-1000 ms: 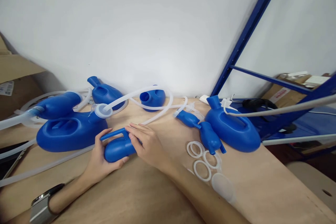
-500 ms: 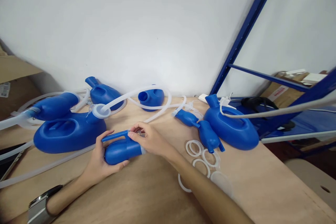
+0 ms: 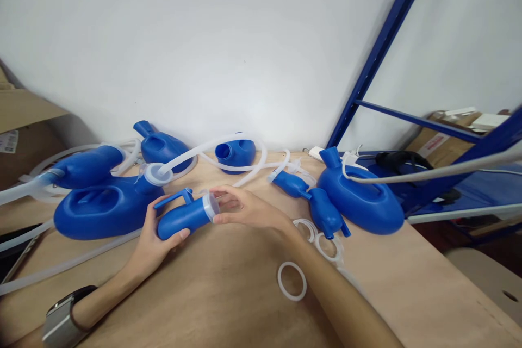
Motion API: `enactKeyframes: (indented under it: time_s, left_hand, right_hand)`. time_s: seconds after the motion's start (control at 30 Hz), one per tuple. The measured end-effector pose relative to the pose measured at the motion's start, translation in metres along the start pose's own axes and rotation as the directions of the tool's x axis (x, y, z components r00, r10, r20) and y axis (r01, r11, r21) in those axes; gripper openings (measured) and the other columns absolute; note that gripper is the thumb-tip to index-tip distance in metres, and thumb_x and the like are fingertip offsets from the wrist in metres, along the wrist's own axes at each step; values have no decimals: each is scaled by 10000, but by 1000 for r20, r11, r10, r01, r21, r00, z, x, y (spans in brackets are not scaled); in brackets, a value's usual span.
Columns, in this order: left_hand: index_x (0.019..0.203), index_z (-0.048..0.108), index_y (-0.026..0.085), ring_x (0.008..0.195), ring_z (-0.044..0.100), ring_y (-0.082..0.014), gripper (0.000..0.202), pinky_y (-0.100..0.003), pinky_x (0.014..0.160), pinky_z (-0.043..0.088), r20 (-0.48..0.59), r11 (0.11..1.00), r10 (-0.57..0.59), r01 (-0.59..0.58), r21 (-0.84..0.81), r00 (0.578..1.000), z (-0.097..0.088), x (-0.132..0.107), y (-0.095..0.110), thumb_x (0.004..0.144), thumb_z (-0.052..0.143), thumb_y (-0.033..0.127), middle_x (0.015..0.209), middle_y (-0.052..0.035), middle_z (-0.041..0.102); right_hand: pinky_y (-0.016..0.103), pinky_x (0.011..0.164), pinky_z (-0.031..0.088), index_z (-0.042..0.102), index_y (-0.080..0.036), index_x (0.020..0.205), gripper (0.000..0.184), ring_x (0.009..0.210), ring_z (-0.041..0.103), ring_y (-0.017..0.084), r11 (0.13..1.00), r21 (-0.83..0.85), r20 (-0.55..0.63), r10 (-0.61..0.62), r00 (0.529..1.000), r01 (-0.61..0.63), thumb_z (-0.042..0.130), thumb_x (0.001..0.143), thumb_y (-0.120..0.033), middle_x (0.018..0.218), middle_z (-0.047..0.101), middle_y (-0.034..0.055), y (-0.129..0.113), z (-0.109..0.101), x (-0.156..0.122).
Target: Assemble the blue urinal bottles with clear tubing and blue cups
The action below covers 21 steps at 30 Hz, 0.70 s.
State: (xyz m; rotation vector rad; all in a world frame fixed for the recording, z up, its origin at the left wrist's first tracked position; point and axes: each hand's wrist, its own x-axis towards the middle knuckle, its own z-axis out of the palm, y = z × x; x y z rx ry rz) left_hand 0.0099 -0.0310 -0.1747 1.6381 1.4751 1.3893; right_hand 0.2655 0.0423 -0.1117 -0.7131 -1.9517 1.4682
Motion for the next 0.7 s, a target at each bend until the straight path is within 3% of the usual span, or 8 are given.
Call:
enactKeyframes:
  time_s: [0.17,0.3,0.43,0.7]
  left_hand:
    - [1397,323,273,1161,690,-349,915,-524,901,605,-12,1000,26,-26,7,1000,2,-3,0,696,871,487,1294,-148,642]
    - [1394,303,271,1212,666,-365,967,-570,949,577,-42,998,60,-58,33,997,4,-10,1,660,897,478,1273,-160,659]
    - [1342,331,256,1179,679,-389,960,-587,908,586,-63,993,90,-85,81,994,5,-13,0,615,911,497,1227,-168,675]
    - [1307,315,271,1157,680,-372,869,-572,890,597,-20,999,32,-32,43,999,5,-17,1,675,862,509,1228,-158,682]
  right_hand:
    - [439,1009,568,685,-271,1328,531,1121,735,256,997,-14,-82,71,994,-72,789,831,-424,1182,779,64,7,8,3]
    - [424,1003,569,749,-282,1223,404,1105,744,256,998,44,16,42,999,-43,777,835,-394,1140,794,19,-9,13,1]
    - [466,1096,506,719,-261,1298,469,1196,705,280,999,-47,82,-5,997,9,776,841,-355,1245,763,29,-26,10,-5]
    - [486,1174,433,652,-224,1404,674,1306,636,321,939,-333,25,-87,996,91,860,772,-332,1414,662,124,-30,7,-7]
